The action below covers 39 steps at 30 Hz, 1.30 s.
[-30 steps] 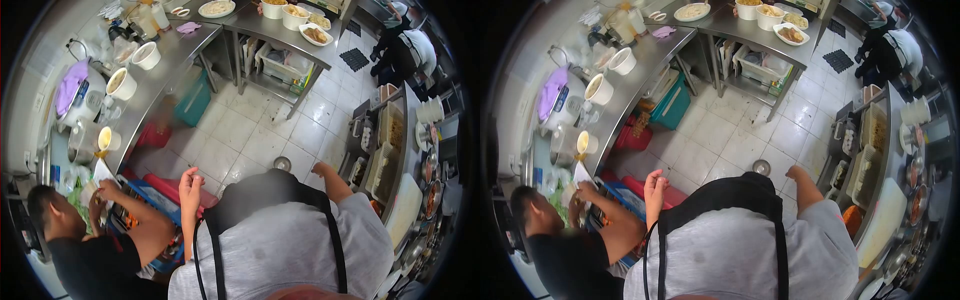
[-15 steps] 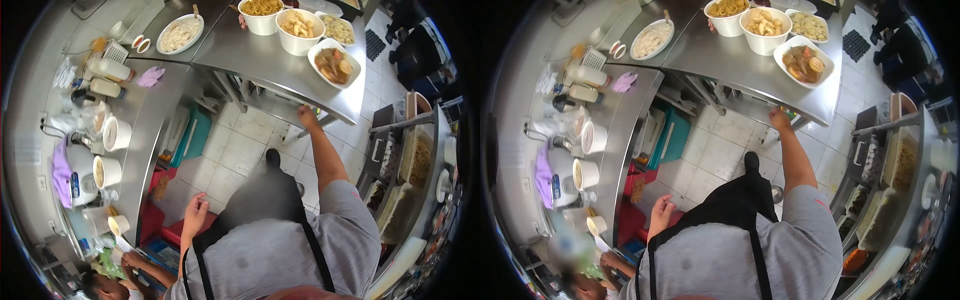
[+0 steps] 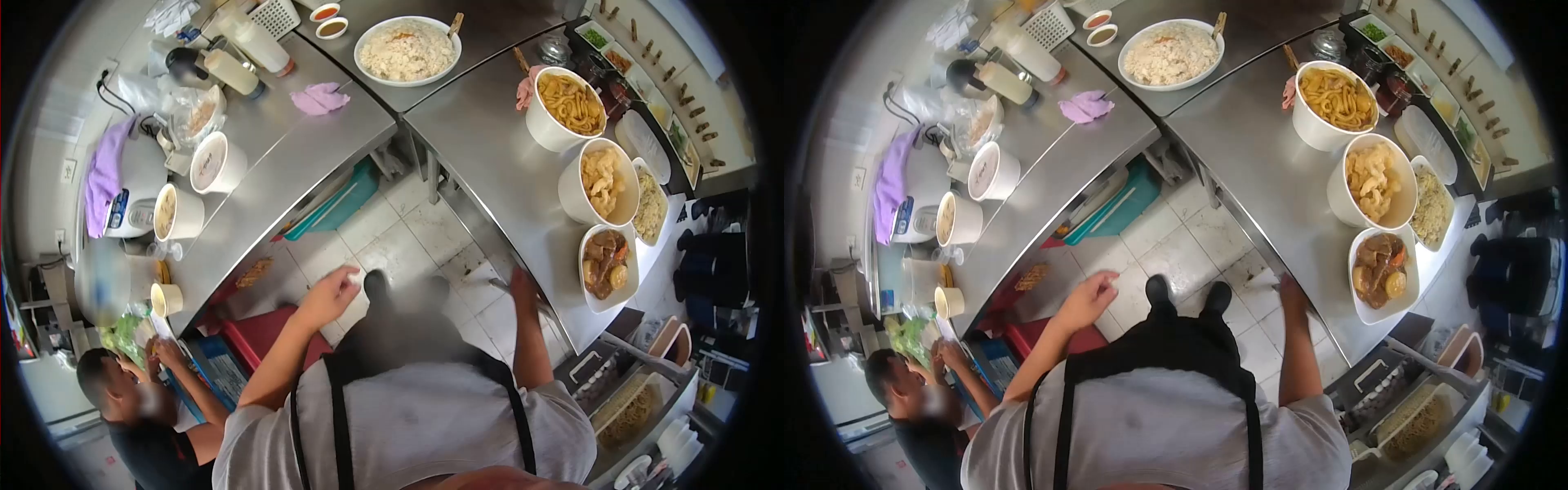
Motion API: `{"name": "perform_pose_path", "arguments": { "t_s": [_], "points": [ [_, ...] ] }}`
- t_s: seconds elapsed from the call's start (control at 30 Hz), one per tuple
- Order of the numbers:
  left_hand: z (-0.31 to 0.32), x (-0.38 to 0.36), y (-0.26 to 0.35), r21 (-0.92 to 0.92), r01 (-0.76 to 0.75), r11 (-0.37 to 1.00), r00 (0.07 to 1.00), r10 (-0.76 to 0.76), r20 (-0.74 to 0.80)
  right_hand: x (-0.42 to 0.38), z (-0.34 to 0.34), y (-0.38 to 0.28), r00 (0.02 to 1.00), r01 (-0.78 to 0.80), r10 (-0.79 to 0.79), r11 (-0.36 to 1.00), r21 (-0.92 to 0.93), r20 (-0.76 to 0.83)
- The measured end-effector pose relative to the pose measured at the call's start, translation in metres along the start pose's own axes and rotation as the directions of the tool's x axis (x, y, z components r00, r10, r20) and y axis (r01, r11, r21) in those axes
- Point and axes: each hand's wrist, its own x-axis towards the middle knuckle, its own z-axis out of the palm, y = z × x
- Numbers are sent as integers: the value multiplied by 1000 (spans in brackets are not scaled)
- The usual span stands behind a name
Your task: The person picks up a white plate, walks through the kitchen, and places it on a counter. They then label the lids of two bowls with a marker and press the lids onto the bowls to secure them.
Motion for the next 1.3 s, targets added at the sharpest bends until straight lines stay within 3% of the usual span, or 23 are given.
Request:
{"name": "perform_pose_path", "arguments": {
  "t_s": [0.03, 0.07, 0.1, 0.17, 0.27, 0.37, 0.43, 0.6, 0.67, 0.8, 0.9, 1.07, 1.17, 1.3],
  "points": [
    [1, 8, 1, -2, -17, 1000, 1000, 17, -10, -1, -12, -24, 997, -20, 9, 988, 153, 74],
    [5, 17, -1, -58, -101, 993, 992, 96, -82, 8, -40, -62, 958, -212, 78, 843, 495, 277],
    [10, 26, 1, -106, -188, 976, 972, 170, -164, 16, -67, -101, 873, -460, 144, 565, 685, 467],
    [16, 36, 14, -280, -261, 924, 943, 182, -278, 31, -99, -167, 907, -398, 42, 409, 821, 419],
    [7, 31, 33, -468, -332, 819, 929, 198, -314, 55, -123, -227, 922, -157, -207, 572, 805, 327],
    [-4, 20, 42, -678, -405, 613, 913, 221, -344, 77, -133, -275, 875, 185, -476, 505, 843, 93],
    [-12, 17, 38, -709, -467, 529, 883, 233, -407, 84, -138, -305, 833, 244, -549, 470, 848, 65],
    [-62, 2, 17, -659, -467, 590, 831, 37, -556, 97, -124, -370, 717, 394, -697, 366, 843, -32],
    [-78, 4, 1, -668, -479, 569, 814, 4, -581, 100, -114, -395, 687, 377, -727, 354, 856, -2],
    [-123, 10, -34, -628, -422, 654, 836, 14, -548, 113, -91, -446, 693, 376, -721, 383, 844, 19],
    [-153, 18, -63, -722, -396, 567, 900, 81, -429, 124, -72, -478, 738, 106, -645, 405, 908, 201],
    [-186, 33, -100, -694, -406, 594, 911, 208, -355, 145, -49, -514, 700, -397, -539, 252, 882, 469],
    [-196, 42, -112, -679, -334, 654, 941, 188, -283, 155, -44, -526, 660, -558, -489, 188, 808, 570],
    [-204, 60, -115, -648, -336, 684, 941, 215, -261, 169, -40, -533, 592, -660, -418, 239, 712, 689]
  ]
}}
